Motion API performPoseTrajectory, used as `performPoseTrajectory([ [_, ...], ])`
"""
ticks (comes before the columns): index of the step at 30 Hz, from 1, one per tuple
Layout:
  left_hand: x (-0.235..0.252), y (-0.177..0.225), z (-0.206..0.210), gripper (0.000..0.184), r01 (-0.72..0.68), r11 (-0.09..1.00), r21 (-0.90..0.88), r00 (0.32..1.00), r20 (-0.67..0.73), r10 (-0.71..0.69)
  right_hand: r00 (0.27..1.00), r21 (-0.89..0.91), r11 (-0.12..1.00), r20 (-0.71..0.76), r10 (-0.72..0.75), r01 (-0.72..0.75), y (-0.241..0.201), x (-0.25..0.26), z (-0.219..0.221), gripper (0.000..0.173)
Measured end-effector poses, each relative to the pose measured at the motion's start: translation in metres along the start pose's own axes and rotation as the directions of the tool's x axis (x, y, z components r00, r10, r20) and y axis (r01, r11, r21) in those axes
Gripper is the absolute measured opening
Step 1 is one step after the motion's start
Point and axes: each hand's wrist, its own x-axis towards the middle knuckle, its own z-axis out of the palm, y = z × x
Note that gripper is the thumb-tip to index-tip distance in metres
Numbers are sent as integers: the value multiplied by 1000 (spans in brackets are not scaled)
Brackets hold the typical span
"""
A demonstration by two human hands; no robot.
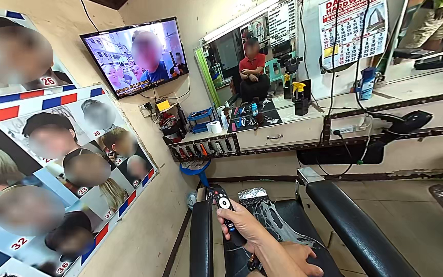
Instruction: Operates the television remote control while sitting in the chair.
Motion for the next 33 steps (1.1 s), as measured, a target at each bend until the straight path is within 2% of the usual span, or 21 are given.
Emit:
performPoseTrajectory([
  [33,3,-2,1,52,-10,1000,10,1000,18,10,1000,-9,1000,9,3,-3,2,2,-2,34],
])
